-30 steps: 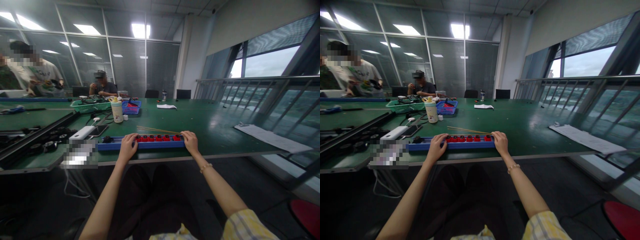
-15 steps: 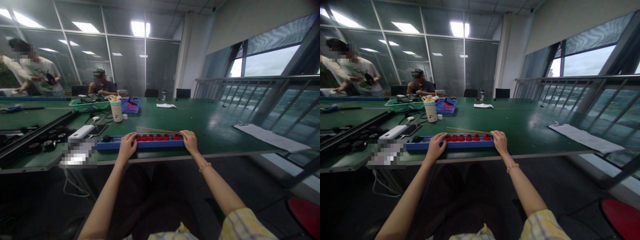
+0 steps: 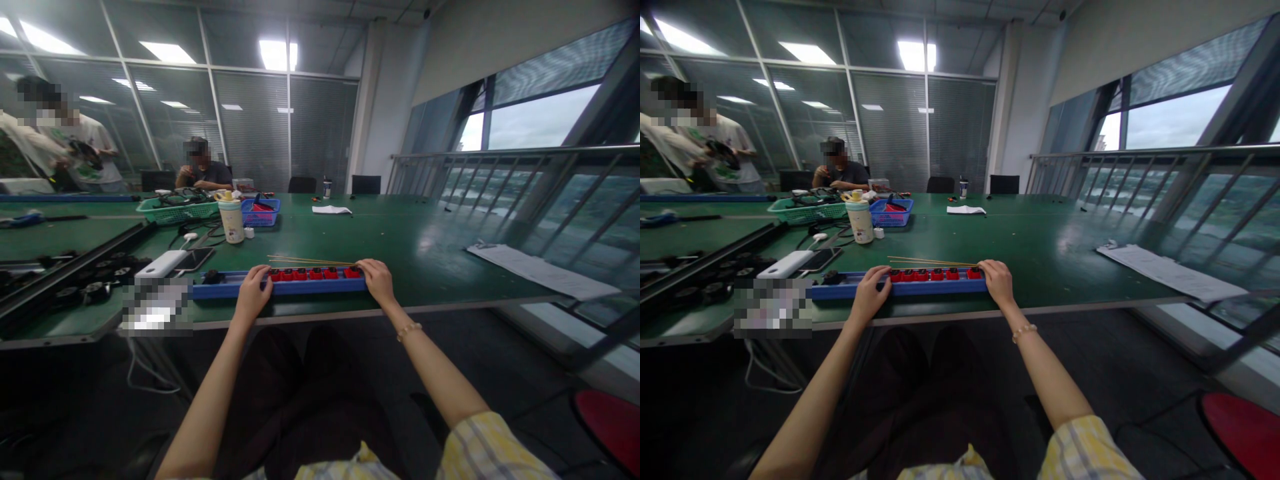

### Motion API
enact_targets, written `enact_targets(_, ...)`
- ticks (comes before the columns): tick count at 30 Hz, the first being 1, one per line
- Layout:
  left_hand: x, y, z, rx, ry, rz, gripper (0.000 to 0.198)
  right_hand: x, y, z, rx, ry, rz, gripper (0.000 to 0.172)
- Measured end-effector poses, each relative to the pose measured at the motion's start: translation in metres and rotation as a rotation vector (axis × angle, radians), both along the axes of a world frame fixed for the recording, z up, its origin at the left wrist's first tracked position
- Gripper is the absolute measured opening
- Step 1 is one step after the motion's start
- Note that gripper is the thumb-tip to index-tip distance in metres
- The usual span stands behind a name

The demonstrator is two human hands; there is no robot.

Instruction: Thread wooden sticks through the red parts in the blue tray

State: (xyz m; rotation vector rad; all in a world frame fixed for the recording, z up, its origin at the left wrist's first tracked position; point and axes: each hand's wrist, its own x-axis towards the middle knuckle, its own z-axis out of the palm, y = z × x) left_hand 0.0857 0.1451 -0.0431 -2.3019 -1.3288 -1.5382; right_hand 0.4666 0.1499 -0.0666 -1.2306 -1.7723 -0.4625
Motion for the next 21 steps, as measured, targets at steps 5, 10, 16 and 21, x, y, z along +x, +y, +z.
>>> enact_targets(5,0.0000,0.0014,-0.0017,0.023,0.014,-0.004,0.030,0.0009,0.0003,-0.0012,0.029,-0.013,-0.021,0.031)
enact_targets(10,0.0004,0.0029,-0.0026,0.027,0.024,-0.017,0.033,0.0010,0.0001,-0.0015,0.044,0.013,-0.024,0.031)
enact_targets(16,-0.0002,0.0054,-0.0047,0.023,0.030,-0.042,0.036,0.0012,0.0005,-0.0017,0.049,0.006,-0.015,0.031)
enact_targets(21,0.0000,0.0060,-0.0048,0.018,0.038,-0.048,0.036,0.0020,0.0026,-0.0015,0.050,0.013,-0.015,0.031)
